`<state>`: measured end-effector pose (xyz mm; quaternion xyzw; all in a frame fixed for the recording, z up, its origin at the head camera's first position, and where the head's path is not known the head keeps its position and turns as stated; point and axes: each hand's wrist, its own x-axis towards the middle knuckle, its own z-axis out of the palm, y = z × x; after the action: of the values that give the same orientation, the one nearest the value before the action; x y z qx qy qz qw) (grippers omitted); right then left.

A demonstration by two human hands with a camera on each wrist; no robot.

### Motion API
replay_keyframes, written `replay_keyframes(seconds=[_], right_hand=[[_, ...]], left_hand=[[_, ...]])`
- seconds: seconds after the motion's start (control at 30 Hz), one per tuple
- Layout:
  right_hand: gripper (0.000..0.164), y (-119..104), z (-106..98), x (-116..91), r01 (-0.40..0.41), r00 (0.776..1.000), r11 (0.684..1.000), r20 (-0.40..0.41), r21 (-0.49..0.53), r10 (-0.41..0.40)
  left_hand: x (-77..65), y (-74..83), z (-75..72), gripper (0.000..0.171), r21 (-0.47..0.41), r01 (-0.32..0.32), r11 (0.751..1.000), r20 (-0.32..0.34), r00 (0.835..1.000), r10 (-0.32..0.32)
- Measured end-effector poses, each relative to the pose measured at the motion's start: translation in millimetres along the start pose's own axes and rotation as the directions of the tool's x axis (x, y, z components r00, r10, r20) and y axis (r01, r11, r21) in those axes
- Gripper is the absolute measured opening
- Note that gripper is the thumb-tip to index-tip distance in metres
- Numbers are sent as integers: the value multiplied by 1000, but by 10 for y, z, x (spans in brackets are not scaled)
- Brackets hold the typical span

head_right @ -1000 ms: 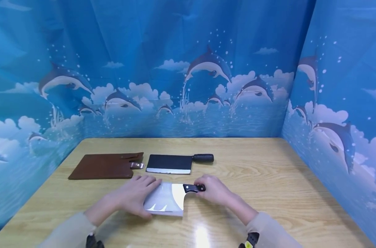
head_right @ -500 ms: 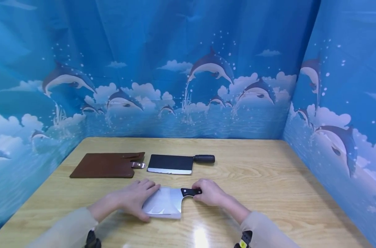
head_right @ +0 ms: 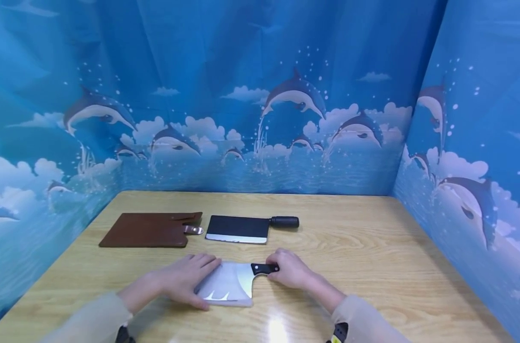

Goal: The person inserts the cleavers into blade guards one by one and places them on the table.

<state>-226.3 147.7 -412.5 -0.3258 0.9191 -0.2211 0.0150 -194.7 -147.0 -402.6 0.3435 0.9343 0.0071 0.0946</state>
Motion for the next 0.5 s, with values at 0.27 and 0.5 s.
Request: replay_keyframes(seconds=[0.27,0.5], right_hand=[[43,143,-98,-20,0,998,997,61,75,-4],[39,389,-261,-37,-27,999,991,-19,131,29]], left_hand=[[-131,-199,-6,107,-90,16,996,-130,991,-28],[-285,-566,-78,94,1,88,996,-315,945,-83]])
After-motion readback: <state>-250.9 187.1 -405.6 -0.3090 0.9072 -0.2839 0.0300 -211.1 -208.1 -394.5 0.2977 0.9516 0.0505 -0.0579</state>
